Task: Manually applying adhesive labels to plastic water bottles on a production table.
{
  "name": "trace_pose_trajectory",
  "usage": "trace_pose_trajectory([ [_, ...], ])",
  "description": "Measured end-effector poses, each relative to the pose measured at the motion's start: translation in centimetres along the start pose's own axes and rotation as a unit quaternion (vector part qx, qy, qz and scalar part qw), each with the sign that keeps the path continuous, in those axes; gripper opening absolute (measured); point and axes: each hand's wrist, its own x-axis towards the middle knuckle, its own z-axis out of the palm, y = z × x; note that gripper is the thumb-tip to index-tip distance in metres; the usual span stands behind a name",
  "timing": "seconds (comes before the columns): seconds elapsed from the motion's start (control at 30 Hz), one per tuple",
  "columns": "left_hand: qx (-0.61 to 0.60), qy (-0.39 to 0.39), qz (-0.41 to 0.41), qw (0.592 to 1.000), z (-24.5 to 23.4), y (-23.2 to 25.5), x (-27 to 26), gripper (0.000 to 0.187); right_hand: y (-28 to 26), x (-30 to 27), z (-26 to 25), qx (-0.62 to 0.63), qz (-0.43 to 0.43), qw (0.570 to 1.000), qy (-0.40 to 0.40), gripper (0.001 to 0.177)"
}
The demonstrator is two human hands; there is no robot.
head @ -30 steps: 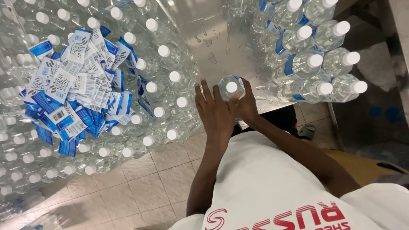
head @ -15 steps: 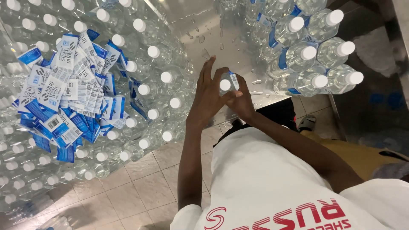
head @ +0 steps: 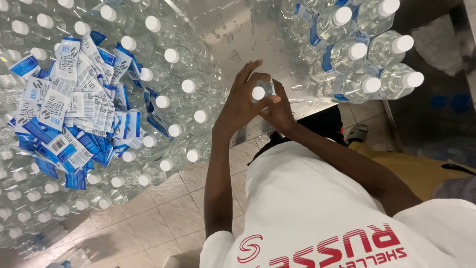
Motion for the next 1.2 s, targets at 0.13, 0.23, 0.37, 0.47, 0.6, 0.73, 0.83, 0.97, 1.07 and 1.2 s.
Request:
trace_pose_trajectory([
  [0.13, 0.058, 0.003, 0.014, 0.998, 0.1, -0.8, 0.6, 0.064, -1.6, -0.4, -0.2, 0.019, -0.004, 1.0, 0.021, 0.099],
  [0.23, 0.094, -0.04, 0.052, 0.993, -0.5, -1.0, 2.3, 0.054, -0.8, -0.5, 0.2, 0.053, -0.01, 0.998, 0.023, 0.097],
  [0.37, 0.203, -0.175, 0.044, 0.962, -2.0, 1.3, 4.3, 0.05, -0.8, -0.3, 0.4, 0.118, -0.013, 0.992, 0.037, 0.097],
  [0.47, 0.265, -0.179, 0.059, 0.946, -0.6, 1.8, 3.9, 0.052, 0.2, -0.7, -0.3, 0.191, -0.012, 0.981, 0.039, 0.091],
  [0.6, 0.314, -0.128, 0.071, 0.938, 1.1, 3.0, 2.7, 0.057, 3.3, -2.2, 1.6, 0.187, 0.0, 0.982, 0.03, 0.094],
  [0.73, 0.323, 0.039, 0.144, 0.935, 4.2, 5.5, 0.0, 0.067, 5.3, -0.1, 2.4, 0.186, -0.013, 0.982, 0.033, 0.098],
  [0.83, 0.403, 0.118, 0.076, 0.904, 5.4, 7.3, -1.9, 0.048, 5.9, -1.3, 3.7, 0.186, -0.004, 0.982, 0.019, 0.101],
  [0.97, 0.353, 0.244, -0.018, 0.903, 7.4, 6.8, -3.2, 0.046, 6.6, -0.3, 2.9, 0.228, -0.099, 0.969, 0.001, 0.098],
  [1.07, 0.325, 0.258, -0.055, 0.908, 7.9, 6.1, -5.0, 0.042, 6.6, -0.5, 2.9, 0.135, -0.135, 0.981, 0.018, 0.092],
  [1.2, 0.312, 0.282, -0.08, 0.904, 7.8, 5.3, -6.0, 0.035, 4.8, -0.4, 1.8, 0.131, -0.192, 0.972, 0.032, 0.124],
])
